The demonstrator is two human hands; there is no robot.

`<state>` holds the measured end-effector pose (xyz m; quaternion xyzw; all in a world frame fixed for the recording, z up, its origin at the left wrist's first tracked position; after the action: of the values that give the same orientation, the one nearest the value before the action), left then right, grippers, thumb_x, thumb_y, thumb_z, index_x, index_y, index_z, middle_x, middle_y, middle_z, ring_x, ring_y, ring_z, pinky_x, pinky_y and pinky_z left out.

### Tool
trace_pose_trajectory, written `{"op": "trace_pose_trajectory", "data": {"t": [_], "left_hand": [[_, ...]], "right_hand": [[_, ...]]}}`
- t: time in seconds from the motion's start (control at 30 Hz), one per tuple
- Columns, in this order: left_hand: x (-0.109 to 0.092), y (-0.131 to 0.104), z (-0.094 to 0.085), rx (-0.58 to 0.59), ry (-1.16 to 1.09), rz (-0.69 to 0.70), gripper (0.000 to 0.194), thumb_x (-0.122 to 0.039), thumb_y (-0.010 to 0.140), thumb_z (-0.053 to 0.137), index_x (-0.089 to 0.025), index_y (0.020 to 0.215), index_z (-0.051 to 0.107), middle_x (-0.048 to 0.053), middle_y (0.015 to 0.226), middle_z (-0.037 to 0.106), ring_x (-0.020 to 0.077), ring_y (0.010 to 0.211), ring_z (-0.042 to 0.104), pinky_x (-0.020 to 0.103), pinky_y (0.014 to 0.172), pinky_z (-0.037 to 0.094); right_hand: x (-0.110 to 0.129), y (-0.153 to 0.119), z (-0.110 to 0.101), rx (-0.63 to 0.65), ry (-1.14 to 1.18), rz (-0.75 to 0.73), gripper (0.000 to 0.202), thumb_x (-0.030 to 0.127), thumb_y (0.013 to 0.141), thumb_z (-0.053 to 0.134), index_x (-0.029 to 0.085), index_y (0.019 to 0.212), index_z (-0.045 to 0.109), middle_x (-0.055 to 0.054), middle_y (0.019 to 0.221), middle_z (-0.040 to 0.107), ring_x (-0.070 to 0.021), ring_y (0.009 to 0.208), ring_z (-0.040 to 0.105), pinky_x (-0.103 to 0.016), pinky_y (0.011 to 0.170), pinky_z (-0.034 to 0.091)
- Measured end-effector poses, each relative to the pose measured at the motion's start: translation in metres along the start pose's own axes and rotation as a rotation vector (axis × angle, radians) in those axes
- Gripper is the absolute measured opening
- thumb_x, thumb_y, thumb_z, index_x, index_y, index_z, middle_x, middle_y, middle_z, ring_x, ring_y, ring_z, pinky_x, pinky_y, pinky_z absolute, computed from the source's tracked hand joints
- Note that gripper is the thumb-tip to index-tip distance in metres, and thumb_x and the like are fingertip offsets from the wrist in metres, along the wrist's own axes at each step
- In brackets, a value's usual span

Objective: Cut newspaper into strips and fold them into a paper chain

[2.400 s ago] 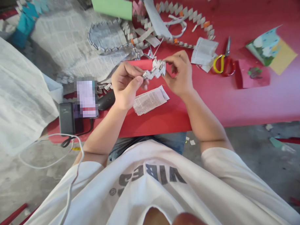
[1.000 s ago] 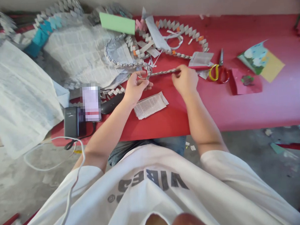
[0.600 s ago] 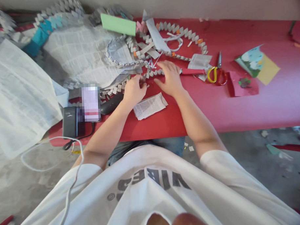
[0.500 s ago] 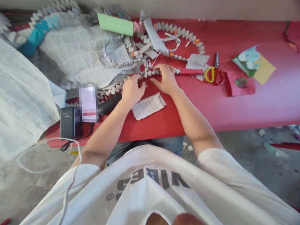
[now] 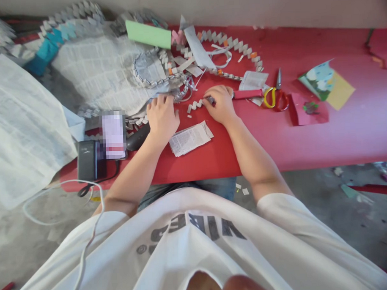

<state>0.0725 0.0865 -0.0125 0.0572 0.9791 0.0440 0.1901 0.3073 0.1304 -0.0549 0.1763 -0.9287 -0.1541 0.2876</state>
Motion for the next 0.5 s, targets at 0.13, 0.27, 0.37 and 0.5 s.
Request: {"op": "trace_pose_trajectory", "data": {"t": [0.13,0.27,0.37,0.5], "left_hand": [[0.016,0.006,-0.005,0.047,0.074,-0.085,0.047,-0.02,0.1,0.055,-0.023,0.145,0.064,0.02,0.144,0.067,0.0414,0.12,0.071,0.058,0.105,0.056],[0.029,0.011,-0.006,0.123,0.197,-0.134,0.043,-0.017,0.094,0.062,-0.017,0.136,0.069,0.021,0.121,0.076,0.044,0.113,0.074,0.057,0.097,0.059],[0.02,0.006,-0.016,0.097,0.24,-0.086,0.041,-0.009,0.091,0.057,-0.018,0.127,0.073,0.019,0.118,0.077,0.0419,0.108,0.076,0.052,0.091,0.06],[0.001,-0.011,-0.036,-0.041,0.197,-0.03,0.04,-0.009,0.094,0.054,-0.021,0.127,0.072,0.015,0.127,0.074,0.0343,0.104,0.076,0.045,0.086,0.059]], "right_hand": [[0.002,-0.002,-0.003,-0.032,-0.019,0.002,0.035,0.053,0.107,0.058,0.022,0.105,0.075,-0.009,0.119,0.078,-0.0309,0.119,0.066,-0.056,0.118,0.041],[0.012,-0.005,-0.008,-0.081,0.016,-0.039,0.033,0.049,0.109,0.057,0.023,0.107,0.076,-0.009,0.118,0.079,-0.0303,0.117,0.068,-0.056,0.116,0.043],[0.036,-0.007,-0.014,-0.105,0.096,-0.133,0.035,0.048,0.109,0.055,0.023,0.123,0.075,-0.013,0.128,0.078,-0.0307,0.124,0.07,-0.053,0.113,0.05],[0.092,-0.004,-0.011,-0.004,0.117,-0.257,0.061,0.056,0.108,0.053,0.026,0.161,0.053,-0.017,0.172,0.05,-0.0316,0.142,0.064,-0.045,0.103,0.059]]}}
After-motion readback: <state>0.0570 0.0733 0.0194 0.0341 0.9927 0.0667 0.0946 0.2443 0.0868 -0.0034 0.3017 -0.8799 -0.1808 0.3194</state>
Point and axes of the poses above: each hand's wrist, its own y-axis towards the middle knuckle, its own z-axis out of the palm, x = y × z, the point moved 8 cm from there along y, towards the middle knuckle
